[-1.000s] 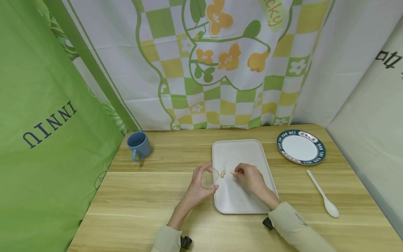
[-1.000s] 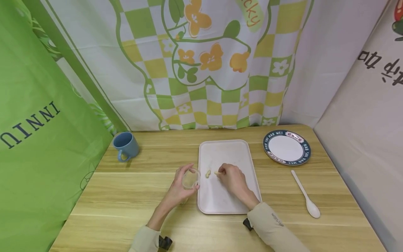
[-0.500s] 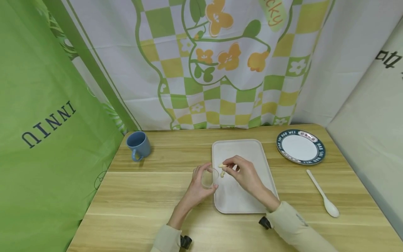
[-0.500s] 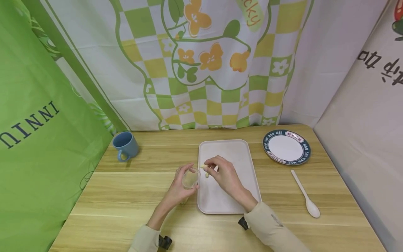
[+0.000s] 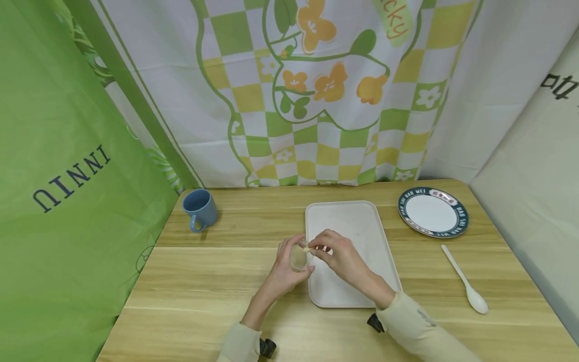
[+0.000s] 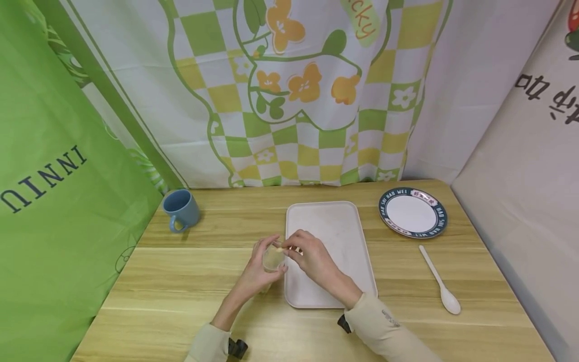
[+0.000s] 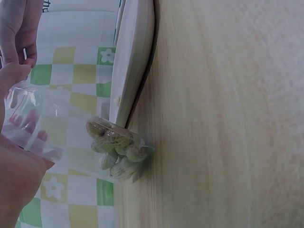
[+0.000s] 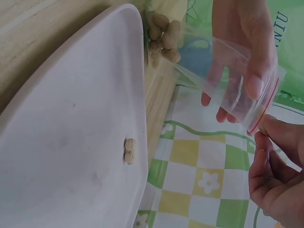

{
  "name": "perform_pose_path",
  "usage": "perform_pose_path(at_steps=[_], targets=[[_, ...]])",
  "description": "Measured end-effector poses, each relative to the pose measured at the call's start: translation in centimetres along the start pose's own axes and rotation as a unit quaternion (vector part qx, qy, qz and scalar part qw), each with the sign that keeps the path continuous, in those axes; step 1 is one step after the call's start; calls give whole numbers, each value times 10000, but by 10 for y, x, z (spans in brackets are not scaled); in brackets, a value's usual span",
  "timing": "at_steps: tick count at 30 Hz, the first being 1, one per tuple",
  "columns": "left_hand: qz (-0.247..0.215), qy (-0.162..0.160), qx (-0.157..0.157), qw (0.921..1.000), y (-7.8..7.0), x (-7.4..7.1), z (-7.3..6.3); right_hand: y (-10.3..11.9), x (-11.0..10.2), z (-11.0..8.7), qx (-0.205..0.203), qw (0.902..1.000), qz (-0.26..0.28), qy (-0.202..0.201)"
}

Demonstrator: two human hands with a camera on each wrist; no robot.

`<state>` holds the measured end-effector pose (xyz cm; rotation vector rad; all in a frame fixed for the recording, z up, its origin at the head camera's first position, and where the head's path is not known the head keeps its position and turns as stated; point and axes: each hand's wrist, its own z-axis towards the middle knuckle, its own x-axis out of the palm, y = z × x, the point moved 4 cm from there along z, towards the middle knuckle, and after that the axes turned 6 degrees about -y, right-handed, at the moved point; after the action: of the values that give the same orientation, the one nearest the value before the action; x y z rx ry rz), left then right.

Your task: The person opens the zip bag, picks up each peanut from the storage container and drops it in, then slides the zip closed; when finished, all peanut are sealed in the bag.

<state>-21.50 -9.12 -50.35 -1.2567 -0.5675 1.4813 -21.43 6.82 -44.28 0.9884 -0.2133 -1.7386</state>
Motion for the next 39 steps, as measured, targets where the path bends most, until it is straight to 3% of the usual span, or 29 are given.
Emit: perform_pose_path(at_steps=[5,9,14,16,21,26,28,33,37,39], targets=[[134,22,97,9999,-1,0,0,-1,1,-1,44,9999,-147,47],[277,11,227,9994,-1,0,0,-4,-2,1,97,9996,-221,-159],[344,-20,256,9991,-1,-1,0,-23,-6,5,498,9975,-321,-373],[319,-17,202,9993,-1,-1,-1,-35,-3,5,815,9954,-467,-184],[167,1,21,9999,0,-1,-4,-62,13,-1,1478,9804,-995,840],[69,-5,-53,10000,0,0,-5,-74,27,-6,1484,9689,-1273,1515],[95,-31,-18,9999,-9,-2,-5,-75,31,-7,1427,9656,-1408,1654],[61,29,-38,10000,-36,-8,-5,-74,34,-8,1221,9631,-1660,1729],[69,44,-63,9999,-39,-10,-4,-77,32,-11,835,9696,-1667,1587],[96,43,-55,9999,-38,-10,-3,-76,31,-11,854,9694,-1662,1593]])
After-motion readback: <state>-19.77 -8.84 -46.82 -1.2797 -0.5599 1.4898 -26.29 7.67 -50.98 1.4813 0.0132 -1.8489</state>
